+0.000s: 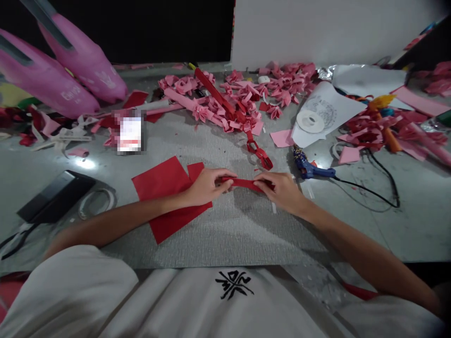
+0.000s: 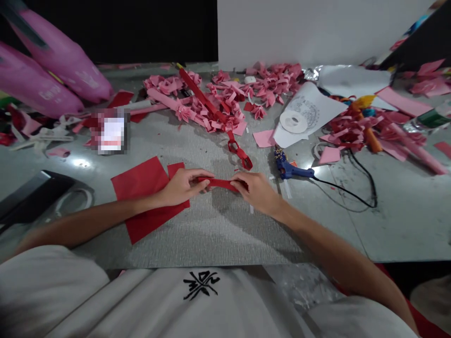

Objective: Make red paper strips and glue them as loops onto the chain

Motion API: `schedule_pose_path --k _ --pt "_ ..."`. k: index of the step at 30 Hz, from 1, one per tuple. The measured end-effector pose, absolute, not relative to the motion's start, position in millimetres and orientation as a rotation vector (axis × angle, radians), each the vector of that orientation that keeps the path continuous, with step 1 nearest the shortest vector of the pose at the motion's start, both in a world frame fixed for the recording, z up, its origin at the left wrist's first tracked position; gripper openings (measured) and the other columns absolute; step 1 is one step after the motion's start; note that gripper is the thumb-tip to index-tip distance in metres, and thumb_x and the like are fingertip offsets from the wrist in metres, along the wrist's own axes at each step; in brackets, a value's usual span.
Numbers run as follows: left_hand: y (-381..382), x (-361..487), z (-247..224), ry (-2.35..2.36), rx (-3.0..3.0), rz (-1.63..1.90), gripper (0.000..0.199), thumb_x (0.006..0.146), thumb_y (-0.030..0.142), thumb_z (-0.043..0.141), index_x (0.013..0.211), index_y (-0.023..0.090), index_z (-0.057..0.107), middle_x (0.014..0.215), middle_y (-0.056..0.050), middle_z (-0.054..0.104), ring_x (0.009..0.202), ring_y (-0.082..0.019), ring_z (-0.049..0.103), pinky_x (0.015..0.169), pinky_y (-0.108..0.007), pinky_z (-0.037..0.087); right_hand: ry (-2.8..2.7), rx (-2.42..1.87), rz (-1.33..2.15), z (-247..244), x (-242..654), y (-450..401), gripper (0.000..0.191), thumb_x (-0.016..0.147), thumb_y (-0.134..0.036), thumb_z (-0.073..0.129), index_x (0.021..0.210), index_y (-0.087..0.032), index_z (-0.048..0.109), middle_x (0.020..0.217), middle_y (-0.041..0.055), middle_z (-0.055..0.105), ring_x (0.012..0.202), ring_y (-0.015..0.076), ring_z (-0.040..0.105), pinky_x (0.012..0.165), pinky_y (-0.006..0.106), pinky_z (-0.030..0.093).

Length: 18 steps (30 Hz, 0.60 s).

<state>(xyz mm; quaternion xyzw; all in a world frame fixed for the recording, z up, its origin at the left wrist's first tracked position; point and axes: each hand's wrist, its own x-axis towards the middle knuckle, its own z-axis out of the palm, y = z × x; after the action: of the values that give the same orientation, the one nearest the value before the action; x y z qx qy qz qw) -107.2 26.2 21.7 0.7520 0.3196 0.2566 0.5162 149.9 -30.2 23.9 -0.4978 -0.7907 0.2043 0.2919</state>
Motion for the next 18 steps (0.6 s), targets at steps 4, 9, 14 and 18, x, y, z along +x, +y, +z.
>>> schedule_pose_path --k 4,9,14,18 --pt "23.8 -106.5 20.9 0.762 2.257 0.707 0.033 0.094 0.045 0.074 0.116 0.021 0.078 0.107 -0.007 0.08 0.098 -0.021 0.075 0.096 -0.037 0.054 -2.159 -1.245 0.585 17.7 143.5 -33.0 0.016 0.104 -0.026 0.058 0.098 -0.02 0.072 0.088 0.0031 0.076 0.071 0.0148 0.068 0.07 0.028 0.051" --pt "20.7 -105.5 13.9 0.789 2.279 0.66 0.026 0.102 0.04 0.065 0.09 0.023 0.081 0.082 0.001 0.08 0.075 -0.015 0.071 0.086 -0.031 0.05 -2.28 -1.108 0.517 18.7 137.5 -38.2 0.02 0.106 -0.026 0.053 0.103 -0.018 0.071 0.091 0.0057 0.076 0.076 0.0158 0.068 0.073 0.029 0.051" --pt "25.9 -108.2 16.5 0.953 2.215 0.692 0.027 0.102 0.037 0.062 0.089 0.02 0.078 0.081 0.0 0.078 0.073 -0.014 0.069 0.075 -0.027 0.049 -2.215 -1.228 0.601 21.4 144.1 -31.7 0.021 0.103 -0.025 0.055 0.094 -0.018 0.072 0.079 0.0025 0.073 0.062 0.0128 0.06 0.064 0.027 0.046" --pt "29.2 -108.3 16.2 0.844 2.334 0.669 0.023 0.105 0.033 0.058 0.098 0.02 0.076 0.089 -0.002 0.078 0.084 -0.016 0.07 0.086 -0.03 0.05 -2.152 -1.31 0.765 24.6 144.0 -30.8 0.021 0.101 -0.026 0.056 0.091 -0.018 0.073 0.076 0.0011 0.072 0.06 0.0114 0.058 0.061 0.025 0.043"
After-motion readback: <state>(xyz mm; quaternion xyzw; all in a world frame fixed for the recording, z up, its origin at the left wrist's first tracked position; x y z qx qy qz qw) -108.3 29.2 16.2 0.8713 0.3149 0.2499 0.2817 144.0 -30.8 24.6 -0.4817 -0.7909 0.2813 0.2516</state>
